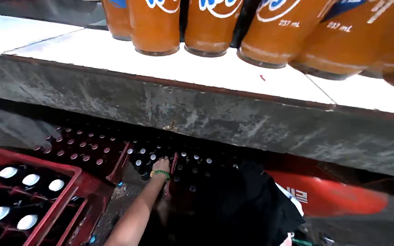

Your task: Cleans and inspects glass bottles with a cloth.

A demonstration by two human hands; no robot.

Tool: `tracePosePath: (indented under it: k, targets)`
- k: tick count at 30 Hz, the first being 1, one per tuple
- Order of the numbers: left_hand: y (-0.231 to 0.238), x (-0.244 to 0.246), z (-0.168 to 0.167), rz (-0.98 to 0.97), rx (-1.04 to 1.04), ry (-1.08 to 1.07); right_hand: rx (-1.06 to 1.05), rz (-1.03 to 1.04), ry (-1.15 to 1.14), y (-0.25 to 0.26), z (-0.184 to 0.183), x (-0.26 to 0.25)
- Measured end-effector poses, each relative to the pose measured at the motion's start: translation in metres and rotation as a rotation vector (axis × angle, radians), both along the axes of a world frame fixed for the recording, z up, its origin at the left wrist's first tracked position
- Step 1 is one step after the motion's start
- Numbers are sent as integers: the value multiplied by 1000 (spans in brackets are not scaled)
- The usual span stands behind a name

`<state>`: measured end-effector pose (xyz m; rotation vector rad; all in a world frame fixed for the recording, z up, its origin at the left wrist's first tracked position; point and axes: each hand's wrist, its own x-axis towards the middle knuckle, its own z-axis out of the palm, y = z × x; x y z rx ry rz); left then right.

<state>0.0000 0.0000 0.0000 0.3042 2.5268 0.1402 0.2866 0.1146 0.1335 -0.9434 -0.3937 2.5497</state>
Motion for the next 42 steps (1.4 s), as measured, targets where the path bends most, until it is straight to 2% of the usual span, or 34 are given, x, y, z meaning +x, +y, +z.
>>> tracePosePath:
  k: [1,3,4,6,8,10,13,15,17,20,22,24,26,28,29,31,34,36,39,42]
  targets:
    - [-6,4,6,-19,-23,19,75,-44,69,-3,6,-4]
    - [-19,13,30,-79,-53,71,263,-27,481,0,-6,-4]
    - [-25,19,49,-111,-58,97,327,-12,574,0,-2,-8]
    - [-38,36,96,-149,-68,152,429,-32,512,-5,9,-12]
    - [-58,61,149,-155,-39,250,624,-63,339,-17,13,-11]
    - [-85,94,195,-217,80,453,782,18,262,-37,25,-10]
    - [-124,139,240,-466,369,877,1064,127,436,-77,33,-25]
    - [-133,171,270,-506,450,940,1291,191,479,-110,35,-38]
    - [-134,201,285,-461,428,916,1456,234,373,-135,38,-36]
    - [-142,219,278,-441,551,875,1468,254,293,-151,41,-17]
    - [-161,221,269,-354,782,676,1421,213,262,-152,39,-9]
    - [-184,221,250,-208,1023,425,1282,187,190,-145,39,-3]
    - [-201,225,217,-106,960,299,1091,175,146,-130,42,-1]
    - [-208,228,184,-162,861,22,873,172,157,-117,51,-1]
    - [-203,232,178,-200,854,-96,794,155,164,-113,56,-1]
    - [-187,241,179,-228,857,-196,702,130,218,-108,60,0]
    - [-166,248,177,-200,917,-193,668,109,258,-103,64,4]
    - [-158,256,186,-184,842,-140,734,88,222,-96,76,6]
    - [-149,273,198,-125,750,2,842,29,121,-86,97,2]
    - [-141,286,193,-31,827,218,958,2,27,-93,107,-6]
